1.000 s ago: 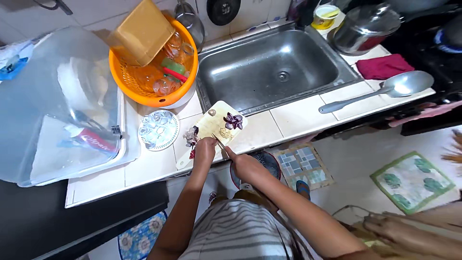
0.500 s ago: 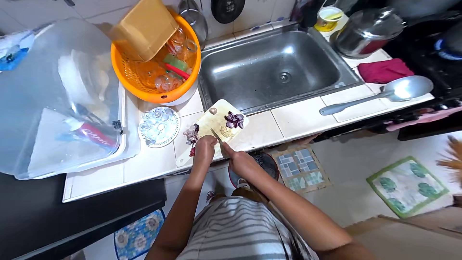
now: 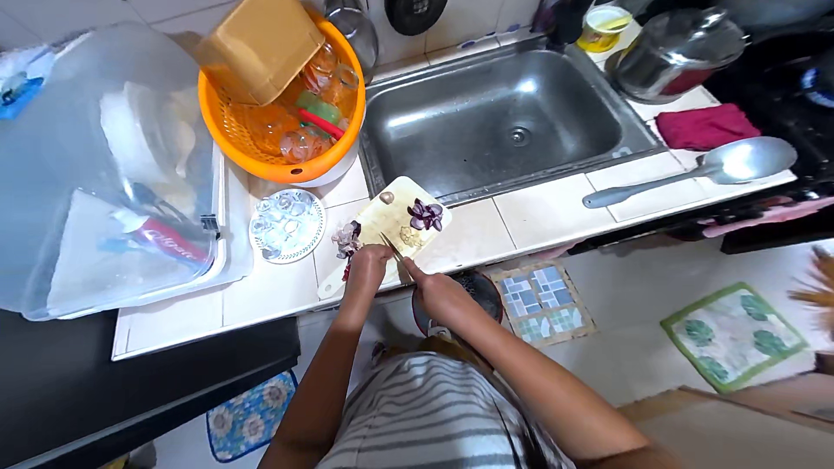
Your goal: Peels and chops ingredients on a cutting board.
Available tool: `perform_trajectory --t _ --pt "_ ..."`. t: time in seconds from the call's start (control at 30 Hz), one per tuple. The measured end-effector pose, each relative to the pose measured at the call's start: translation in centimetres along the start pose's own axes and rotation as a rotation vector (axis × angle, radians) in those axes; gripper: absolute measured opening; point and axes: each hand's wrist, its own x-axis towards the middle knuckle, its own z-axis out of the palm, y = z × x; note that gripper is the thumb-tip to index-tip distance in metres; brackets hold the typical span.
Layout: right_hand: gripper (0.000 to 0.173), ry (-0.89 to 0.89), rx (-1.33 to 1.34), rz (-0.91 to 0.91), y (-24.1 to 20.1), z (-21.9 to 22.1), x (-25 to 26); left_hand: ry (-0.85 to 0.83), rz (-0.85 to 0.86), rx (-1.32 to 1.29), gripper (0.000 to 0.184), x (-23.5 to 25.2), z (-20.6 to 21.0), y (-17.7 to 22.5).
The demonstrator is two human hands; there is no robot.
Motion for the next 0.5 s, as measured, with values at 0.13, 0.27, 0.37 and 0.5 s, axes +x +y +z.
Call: perform_trajectory --t 0.13,0.27,0.37,0.5 --pt "0.061 0.004 0.002 0.015 -0.2 0.2 0.4 -0.029 0.006 0.0 0.02 0.4 -0.3 -0.2" --pt "0.058 0.029 -0.003 0.005 -0.2 0.8 1.5 -0.03 0.001 0.008 0.019 0.3 -0.3 -0.1" --pt "0.06 0.037 -0.003 0.016 -0.4 1.0 1.4 -0.019 -0.027 0.018 0.019 0.3 -0.1 0.1" --pt "0.058 0.082 0.038 -0.032 0.5 1.1 1.5 -0.042 -0.083 0.017 0.019 0.3 -0.3 0.5"
